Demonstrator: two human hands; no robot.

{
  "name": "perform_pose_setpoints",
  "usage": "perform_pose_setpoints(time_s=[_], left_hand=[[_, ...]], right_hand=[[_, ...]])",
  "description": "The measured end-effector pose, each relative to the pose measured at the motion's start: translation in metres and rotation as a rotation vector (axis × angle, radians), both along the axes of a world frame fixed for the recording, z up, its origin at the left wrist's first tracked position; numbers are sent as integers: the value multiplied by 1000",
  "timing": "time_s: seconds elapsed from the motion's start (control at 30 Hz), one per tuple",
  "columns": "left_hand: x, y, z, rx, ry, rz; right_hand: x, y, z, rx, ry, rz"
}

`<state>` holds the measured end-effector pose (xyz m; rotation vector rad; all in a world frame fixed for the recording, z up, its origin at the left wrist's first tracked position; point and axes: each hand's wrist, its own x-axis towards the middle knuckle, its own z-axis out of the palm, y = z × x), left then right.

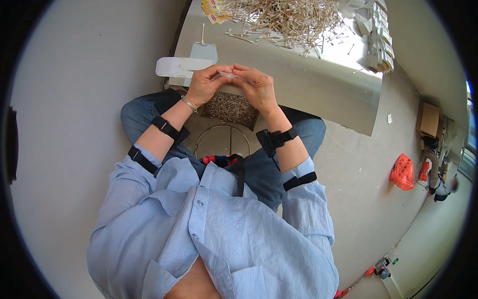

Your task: The recorder is assembling or packaging long-stemmed swabs or medical hygiene sticks.

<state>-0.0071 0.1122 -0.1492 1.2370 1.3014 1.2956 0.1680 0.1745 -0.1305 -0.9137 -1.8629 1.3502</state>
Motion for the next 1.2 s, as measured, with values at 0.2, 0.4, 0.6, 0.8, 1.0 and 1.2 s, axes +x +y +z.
perform_pose_setpoints(time_s=[0.2, 0.4, 0.6, 0.8, 1.0, 1.2], left_hand=[[6, -4, 4, -66, -32, 43], [8, 0, 3, -58, -100, 54], [10, -1, 5, -26, -375, 85], [3, 0, 6, -27, -261, 100], [11, 2, 19, -38, -114, 139], [14, 4, 39, -119, -336, 92]], right_hand=[[-3, -5, -7, -131, 110, -51], [-4, -1, -12, -231, 180, -60], [-1, 2, -6, -110, 49, -79], [-3, 3, 3, -151, -29, -87], [-10, 7, 15, 146, -60, -87], [-2, 9, 28, -224, 40, -124]])
